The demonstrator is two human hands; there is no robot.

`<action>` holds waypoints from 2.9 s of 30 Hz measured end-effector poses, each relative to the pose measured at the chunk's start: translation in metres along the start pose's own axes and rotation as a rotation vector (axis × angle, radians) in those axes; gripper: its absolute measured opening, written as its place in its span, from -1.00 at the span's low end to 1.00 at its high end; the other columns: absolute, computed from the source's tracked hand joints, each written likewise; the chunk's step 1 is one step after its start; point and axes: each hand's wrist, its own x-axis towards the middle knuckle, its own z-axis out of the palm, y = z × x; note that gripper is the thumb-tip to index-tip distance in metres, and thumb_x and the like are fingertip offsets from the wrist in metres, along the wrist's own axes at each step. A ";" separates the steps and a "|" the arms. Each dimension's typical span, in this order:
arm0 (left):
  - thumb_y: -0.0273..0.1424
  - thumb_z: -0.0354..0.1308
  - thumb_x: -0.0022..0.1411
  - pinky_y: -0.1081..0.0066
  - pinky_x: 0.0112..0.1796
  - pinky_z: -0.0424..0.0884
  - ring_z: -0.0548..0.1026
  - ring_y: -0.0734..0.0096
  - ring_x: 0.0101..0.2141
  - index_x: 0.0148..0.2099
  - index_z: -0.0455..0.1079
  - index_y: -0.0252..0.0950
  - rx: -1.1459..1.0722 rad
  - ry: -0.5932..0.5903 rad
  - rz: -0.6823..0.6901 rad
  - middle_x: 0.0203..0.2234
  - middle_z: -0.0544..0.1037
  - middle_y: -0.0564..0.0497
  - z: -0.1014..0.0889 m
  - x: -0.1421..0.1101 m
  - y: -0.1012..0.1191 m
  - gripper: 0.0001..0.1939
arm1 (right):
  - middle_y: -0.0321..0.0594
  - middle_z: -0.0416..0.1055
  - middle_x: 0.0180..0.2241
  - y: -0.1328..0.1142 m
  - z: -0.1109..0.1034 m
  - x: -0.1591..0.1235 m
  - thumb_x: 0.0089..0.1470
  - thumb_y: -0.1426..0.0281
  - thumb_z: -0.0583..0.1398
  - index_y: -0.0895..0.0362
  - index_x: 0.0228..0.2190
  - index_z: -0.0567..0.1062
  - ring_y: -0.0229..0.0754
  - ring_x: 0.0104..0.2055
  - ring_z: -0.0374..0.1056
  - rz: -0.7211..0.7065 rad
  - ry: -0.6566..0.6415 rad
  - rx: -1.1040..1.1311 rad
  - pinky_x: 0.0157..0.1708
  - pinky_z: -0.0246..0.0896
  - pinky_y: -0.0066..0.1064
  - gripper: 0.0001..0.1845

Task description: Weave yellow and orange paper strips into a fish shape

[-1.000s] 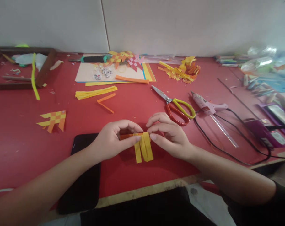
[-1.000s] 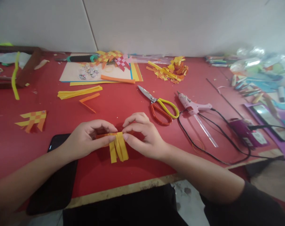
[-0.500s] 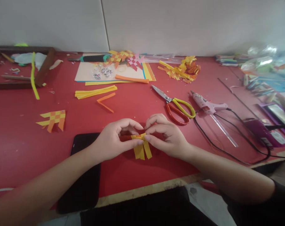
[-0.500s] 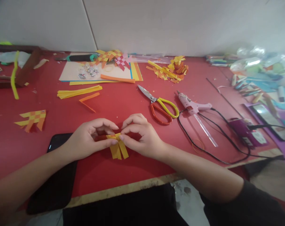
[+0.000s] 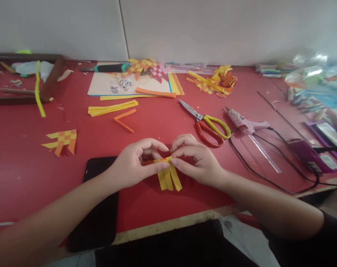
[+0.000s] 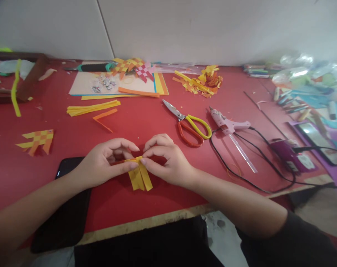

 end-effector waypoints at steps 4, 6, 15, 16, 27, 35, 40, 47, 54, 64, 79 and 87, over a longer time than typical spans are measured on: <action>-0.24 0.26 0.23 0.56 -0.30 0.45 0.55 0.51 -0.34 -0.10 0.39 -0.26 0.008 0.045 0.005 -0.37 0.57 0.08 0.001 0.002 0.002 -0.74 | -0.22 0.41 -0.33 0.001 0.001 -0.001 0.14 0.42 0.22 0.09 -0.43 0.53 -0.18 -0.22 0.37 0.067 0.015 0.019 -0.13 0.30 -0.21 -0.88; -0.25 0.18 0.29 0.54 -0.30 0.47 0.55 0.51 -0.33 -0.10 0.40 -0.26 0.008 0.066 0.007 -0.30 0.56 0.04 0.001 0.003 0.003 -0.78 | -0.22 0.42 -0.34 0.001 0.001 -0.001 0.15 0.41 0.21 0.09 -0.44 0.52 -0.19 -0.23 0.38 0.111 0.028 0.033 -0.15 0.31 -0.23 -0.87; -0.38 0.25 0.19 0.40 -0.12 0.49 0.53 0.35 -0.12 -0.06 0.40 -0.23 0.116 0.077 0.093 -0.16 0.53 -0.02 0.001 0.002 -0.001 -0.75 | -0.22 0.41 -0.33 0.002 0.002 -0.001 0.14 0.39 0.23 0.09 -0.43 0.53 -0.21 -0.24 0.38 0.173 0.035 0.087 -0.19 0.31 -0.27 -0.89; -0.38 0.25 0.20 0.40 -0.12 0.49 0.53 0.35 -0.12 -0.07 0.40 -0.23 0.113 0.075 0.101 -0.17 0.53 -0.01 0.001 0.002 -0.002 -0.76 | -0.22 0.41 -0.33 0.002 0.002 -0.001 0.14 0.39 0.23 0.09 -0.43 0.53 -0.20 -0.23 0.37 0.163 0.030 0.084 -0.18 0.31 -0.26 -0.88; -0.30 0.29 0.17 0.47 -0.24 0.48 0.54 0.43 -0.33 -0.29 0.50 -0.30 0.125 0.089 0.065 -0.38 0.59 0.03 0.001 0.006 0.003 -0.84 | -0.21 0.42 -0.33 0.002 0.002 -0.001 0.13 0.40 0.25 0.09 -0.39 0.51 -0.19 -0.21 0.38 0.082 0.000 0.057 -0.12 0.30 -0.22 -0.95; -0.37 0.27 0.15 0.52 -0.35 0.45 0.46 0.54 -0.45 -0.27 0.37 -0.30 0.062 0.119 0.042 -0.48 0.47 0.11 0.004 0.006 0.004 -0.84 | -0.21 0.42 -0.33 0.001 0.002 -0.001 0.14 0.39 0.24 0.10 -0.43 0.53 -0.19 -0.21 0.39 0.079 -0.012 0.058 -0.10 0.30 -0.21 -0.89; -0.32 0.29 0.13 0.44 -0.34 0.46 0.49 0.46 -0.43 -0.20 0.36 -0.30 0.041 0.121 -0.018 -0.44 0.50 0.07 0.003 0.006 0.004 -0.75 | -0.22 0.41 -0.34 0.000 0.002 0.000 0.14 0.38 0.23 0.09 -0.45 0.53 -0.19 -0.22 0.38 0.098 -0.022 0.056 -0.12 0.30 -0.21 -0.86; -0.23 0.28 0.17 0.38 -0.30 0.49 0.57 0.31 -0.32 0.04 0.36 -0.28 0.031 0.032 -0.052 -0.34 0.58 -0.02 0.001 0.005 0.002 -0.58 | -0.21 0.43 -0.34 0.001 0.003 0.000 0.13 0.38 0.22 0.09 -0.48 0.52 -0.18 -0.22 0.38 0.156 -0.007 0.069 -0.12 0.29 -0.21 -0.85; -0.22 0.25 0.19 0.38 -0.31 0.47 0.58 0.27 -0.29 0.06 0.36 -0.30 0.051 0.043 -0.058 -0.31 0.59 -0.07 0.000 0.004 0.003 -0.57 | -0.21 0.42 -0.33 0.001 0.003 -0.001 0.13 0.39 0.22 0.10 -0.47 0.53 -0.18 -0.21 0.38 0.138 -0.021 0.070 -0.11 0.28 -0.22 -0.86; -0.27 0.30 0.17 0.46 -0.35 0.46 0.60 0.31 -0.30 0.09 0.28 -0.25 -0.008 -0.048 -0.067 -0.35 0.60 0.01 0.003 0.003 0.002 -0.52 | -0.21 0.45 -0.31 0.001 0.003 0.001 0.08 0.35 0.30 0.08 -0.34 0.49 -0.15 -0.17 0.39 0.087 -0.049 0.060 -0.07 0.27 -0.21 -0.90; -0.22 0.33 0.14 0.26 -0.14 0.50 0.59 0.27 -0.18 0.16 0.22 -0.16 0.012 0.008 -0.043 -0.26 0.53 0.01 0.004 0.001 -0.011 -0.41 | -0.23 0.44 -0.35 0.002 0.003 0.000 0.13 0.38 0.23 0.09 -0.43 0.45 -0.19 -0.25 0.39 0.144 0.025 0.100 -0.15 0.32 -0.22 -0.90; -0.23 0.29 0.19 0.33 -0.22 0.49 0.60 0.27 -0.24 0.16 0.23 -0.20 0.039 -0.023 -0.052 -0.30 0.56 0.00 0.002 0.000 -0.004 -0.46 | -0.21 0.46 -0.35 0.002 0.003 0.000 0.12 0.36 0.23 0.08 -0.45 0.47 -0.17 -0.25 0.40 0.140 0.032 0.037 -0.16 0.31 -0.21 -0.89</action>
